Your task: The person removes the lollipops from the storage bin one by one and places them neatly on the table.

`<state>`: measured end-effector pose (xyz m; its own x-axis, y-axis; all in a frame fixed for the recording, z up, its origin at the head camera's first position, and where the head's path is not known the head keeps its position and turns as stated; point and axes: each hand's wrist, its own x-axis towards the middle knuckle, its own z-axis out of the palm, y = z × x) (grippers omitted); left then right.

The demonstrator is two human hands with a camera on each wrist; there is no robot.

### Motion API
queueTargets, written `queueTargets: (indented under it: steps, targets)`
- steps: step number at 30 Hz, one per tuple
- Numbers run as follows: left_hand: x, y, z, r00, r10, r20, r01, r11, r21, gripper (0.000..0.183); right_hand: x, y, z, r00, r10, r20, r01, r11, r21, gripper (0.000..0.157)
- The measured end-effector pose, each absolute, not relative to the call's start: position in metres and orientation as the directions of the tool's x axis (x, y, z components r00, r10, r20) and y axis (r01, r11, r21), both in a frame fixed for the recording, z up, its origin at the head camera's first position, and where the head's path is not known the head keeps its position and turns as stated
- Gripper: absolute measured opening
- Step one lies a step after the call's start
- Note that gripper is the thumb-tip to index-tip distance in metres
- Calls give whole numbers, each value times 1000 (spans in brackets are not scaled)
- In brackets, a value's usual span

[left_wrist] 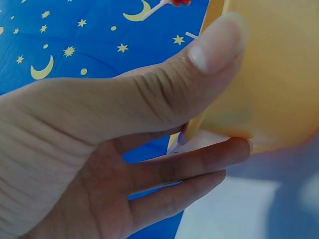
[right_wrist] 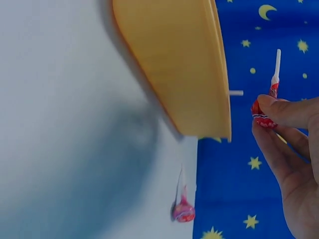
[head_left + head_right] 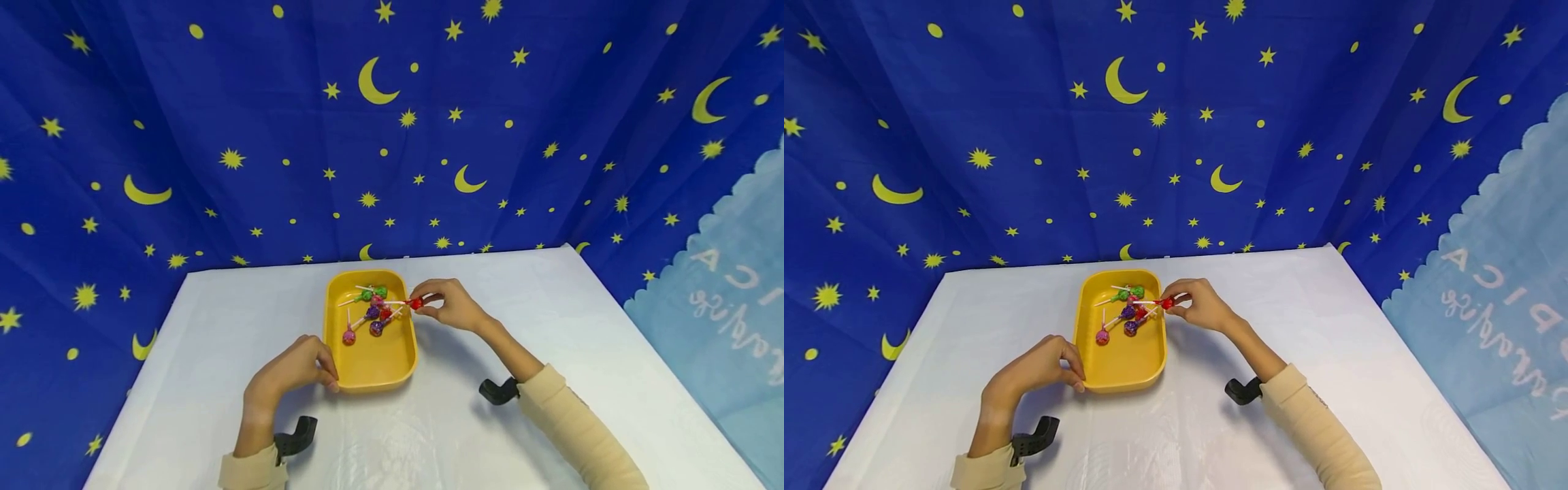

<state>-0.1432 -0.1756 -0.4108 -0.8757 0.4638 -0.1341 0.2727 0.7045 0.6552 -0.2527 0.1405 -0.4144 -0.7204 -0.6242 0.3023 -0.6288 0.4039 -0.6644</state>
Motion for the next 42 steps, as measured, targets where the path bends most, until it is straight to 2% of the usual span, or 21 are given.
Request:
queueTargets:
  steps: [10, 22, 33, 42]
  targets:
    - [-144, -175, -410, -876, 461, -145, 260, 702, 663, 9, -263, 162, -427, -798, -527, 292, -552, 446, -705, 26]
    - [-142, -174, -410, -885, 441, -151, 242, 712, 660, 10, -273, 174, -449, -812, -489, 319, -555, 477, -682, 24]
    - [-141, -173, -410, -890, 432, -148, 236, 713, 660, 11, -280, 182, -471, -866, -437, 244, -478, 575, -664, 23]
    - [-141, -173, -409, -894, 419, -159, 223, 723, 654, 12, -282, 182, -476, -871, -441, 218, -462, 583, -668, 20]
